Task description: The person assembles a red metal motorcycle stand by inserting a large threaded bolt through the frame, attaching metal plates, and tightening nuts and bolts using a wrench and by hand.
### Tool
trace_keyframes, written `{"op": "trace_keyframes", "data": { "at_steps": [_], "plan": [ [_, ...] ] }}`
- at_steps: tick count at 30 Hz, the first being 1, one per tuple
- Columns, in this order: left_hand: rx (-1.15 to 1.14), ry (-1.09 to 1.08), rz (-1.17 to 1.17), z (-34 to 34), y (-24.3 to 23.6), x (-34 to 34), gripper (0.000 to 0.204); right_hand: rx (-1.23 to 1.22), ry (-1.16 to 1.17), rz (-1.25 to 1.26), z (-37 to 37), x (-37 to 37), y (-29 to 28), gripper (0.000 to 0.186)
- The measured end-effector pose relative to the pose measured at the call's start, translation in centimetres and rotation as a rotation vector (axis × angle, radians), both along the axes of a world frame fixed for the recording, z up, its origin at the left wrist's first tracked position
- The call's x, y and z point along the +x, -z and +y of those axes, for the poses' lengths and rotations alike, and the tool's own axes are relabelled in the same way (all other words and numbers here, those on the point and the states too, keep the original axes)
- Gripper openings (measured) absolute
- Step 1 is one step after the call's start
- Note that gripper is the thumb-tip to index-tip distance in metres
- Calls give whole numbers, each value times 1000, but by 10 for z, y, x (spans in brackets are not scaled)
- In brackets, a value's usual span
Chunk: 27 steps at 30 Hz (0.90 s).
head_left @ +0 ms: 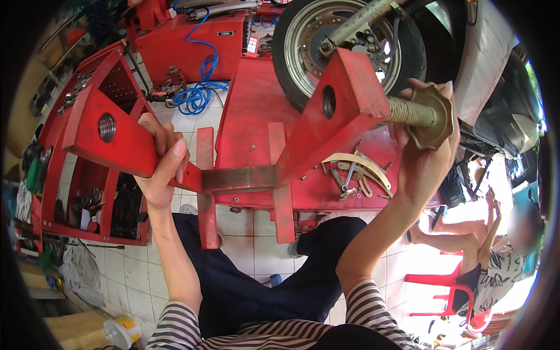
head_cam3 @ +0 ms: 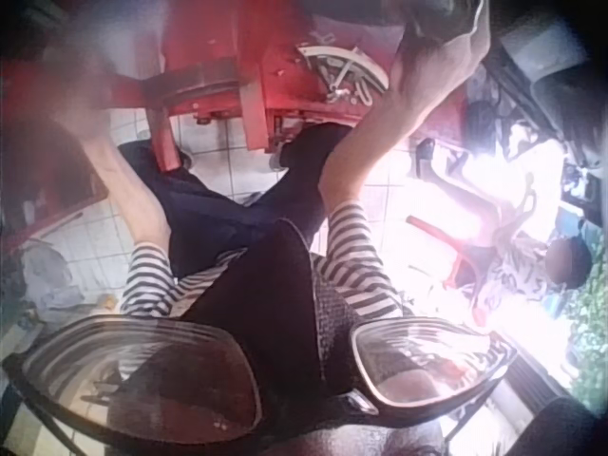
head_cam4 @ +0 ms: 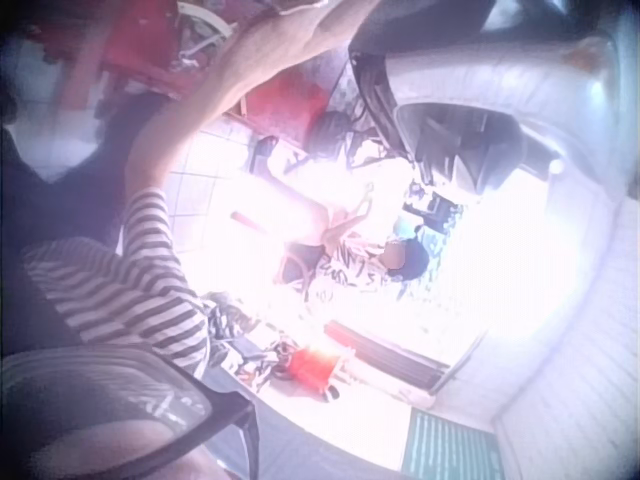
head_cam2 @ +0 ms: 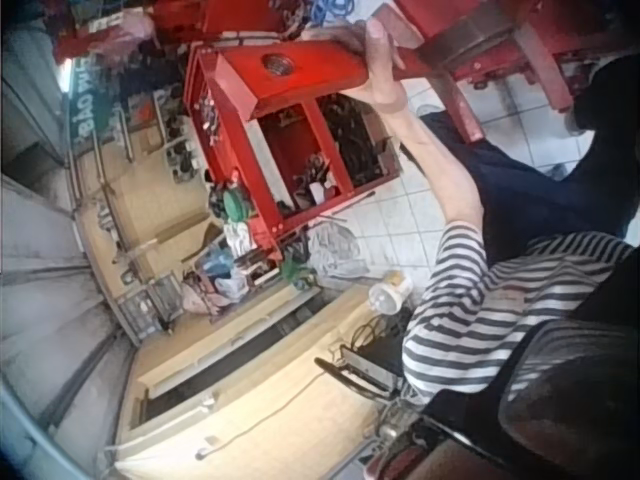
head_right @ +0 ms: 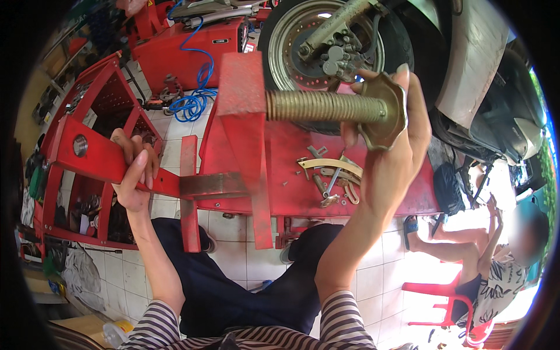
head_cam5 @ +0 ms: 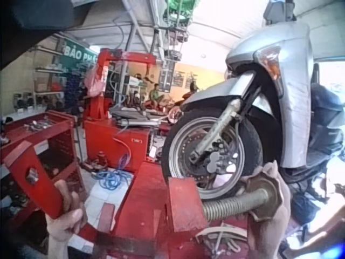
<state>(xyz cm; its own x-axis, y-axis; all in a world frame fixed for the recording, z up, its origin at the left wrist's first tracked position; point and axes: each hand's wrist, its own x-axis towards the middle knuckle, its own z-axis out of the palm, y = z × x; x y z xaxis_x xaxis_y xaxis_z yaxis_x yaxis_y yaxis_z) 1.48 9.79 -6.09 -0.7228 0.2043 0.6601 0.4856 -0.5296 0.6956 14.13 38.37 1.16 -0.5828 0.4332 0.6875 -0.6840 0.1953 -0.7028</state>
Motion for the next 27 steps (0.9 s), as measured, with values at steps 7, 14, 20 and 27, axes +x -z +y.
{"op": "trace_keyframes", "data": {
  "at_steps": [7,14,20,27],
  "plan": [
    [-4,-41,8,-1,-1,1,32,263,272,-9,3,-1,-7,46],
    [-25,-58,18,0,-2,0,30,401,61,-86,15,10,-4,100],
    [-76,-107,47,1,-3,0,25,275,88,-227,19,4,1,64],
    [-14,-42,17,2,-2,-2,29,536,113,-123,9,10,-5,94]
  ]
}}
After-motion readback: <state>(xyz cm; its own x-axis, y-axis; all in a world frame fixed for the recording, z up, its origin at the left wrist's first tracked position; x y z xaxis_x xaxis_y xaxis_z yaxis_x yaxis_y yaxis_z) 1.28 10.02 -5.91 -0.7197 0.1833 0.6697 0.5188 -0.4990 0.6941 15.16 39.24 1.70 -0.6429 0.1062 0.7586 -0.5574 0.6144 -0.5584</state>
